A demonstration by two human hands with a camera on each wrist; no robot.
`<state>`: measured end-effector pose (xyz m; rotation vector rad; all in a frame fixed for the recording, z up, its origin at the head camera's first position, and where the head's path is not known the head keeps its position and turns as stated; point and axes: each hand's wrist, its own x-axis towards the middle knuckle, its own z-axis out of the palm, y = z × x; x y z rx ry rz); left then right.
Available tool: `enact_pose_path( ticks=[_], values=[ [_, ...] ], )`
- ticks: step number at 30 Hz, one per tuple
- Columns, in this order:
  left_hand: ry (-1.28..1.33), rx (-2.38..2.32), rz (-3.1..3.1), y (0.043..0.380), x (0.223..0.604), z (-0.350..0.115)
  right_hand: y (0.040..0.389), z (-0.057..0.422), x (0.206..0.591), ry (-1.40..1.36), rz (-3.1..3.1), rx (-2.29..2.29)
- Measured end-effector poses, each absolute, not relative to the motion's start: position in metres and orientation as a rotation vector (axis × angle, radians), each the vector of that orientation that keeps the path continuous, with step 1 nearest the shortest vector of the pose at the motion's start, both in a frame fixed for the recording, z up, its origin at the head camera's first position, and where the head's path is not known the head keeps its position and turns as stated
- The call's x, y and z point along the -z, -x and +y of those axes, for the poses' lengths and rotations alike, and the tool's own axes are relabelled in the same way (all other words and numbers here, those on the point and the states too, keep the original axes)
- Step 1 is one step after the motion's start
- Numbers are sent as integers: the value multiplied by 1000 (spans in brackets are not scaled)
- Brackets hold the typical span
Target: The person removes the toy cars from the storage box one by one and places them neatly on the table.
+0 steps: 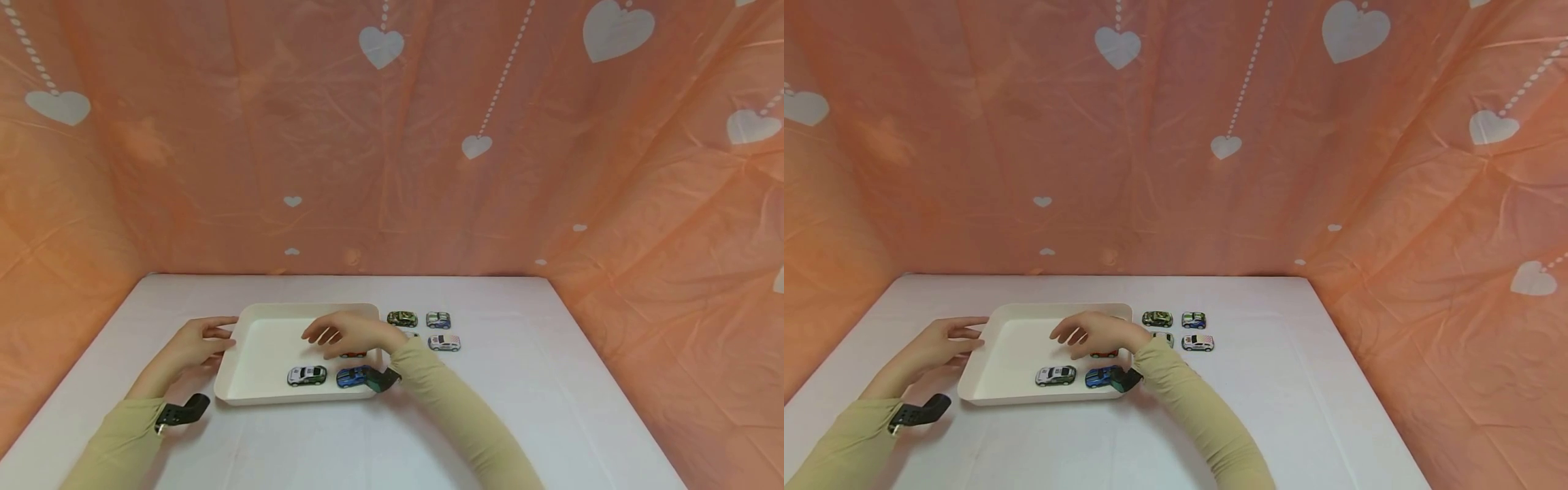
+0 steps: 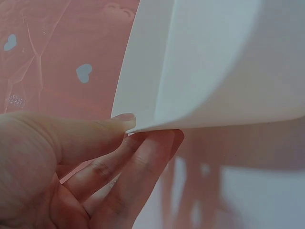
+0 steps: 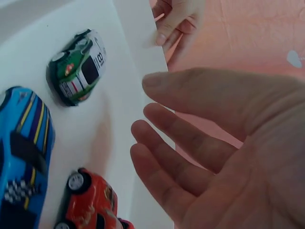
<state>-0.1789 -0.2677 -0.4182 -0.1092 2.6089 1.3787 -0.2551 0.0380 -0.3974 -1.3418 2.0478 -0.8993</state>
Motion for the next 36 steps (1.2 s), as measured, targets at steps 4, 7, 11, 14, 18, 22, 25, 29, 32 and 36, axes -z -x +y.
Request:
enact_pose_path(
  ticks=[4, 7, 11, 14, 18, 22, 25, 29, 32, 36],
  values=[
    [97, -1385, 2609, 179, 418, -268, 252, 32, 399, 1325, 2026, 855],
    [97, -1388, 2605, 179, 418, -268, 249, 28, 399, 1296, 2041, 810],
    [100, -1388, 2602, 179, 418, -268, 246, 23, 401, 1243, 2073, 764],
    [93, -1389, 2607, 179, 418, -268, 246, 20, 403, 1222, 2081, 727],
    [76, -1392, 2614, 179, 419, -268, 246, 17, 407, 1189, 2077, 703],
    [75, -1389, 2616, 180, 419, -269, 245, 17, 408, 1181, 2078, 687],
    [83, -1380, 2620, 180, 419, -269, 243, 16, 407, 1186, 2069, 682],
    [93, -1375, 2617, 181, 419, -268, 242, 15, 407, 1180, 2072, 670],
    [97, -1378, 2611, 180, 418, -268, 242, 13, 409, 1178, 2088, 648],
    [87, -1385, 2615, 179, 418, -268, 241, 11, 411, 1185, 2102, 620]
  ],
)
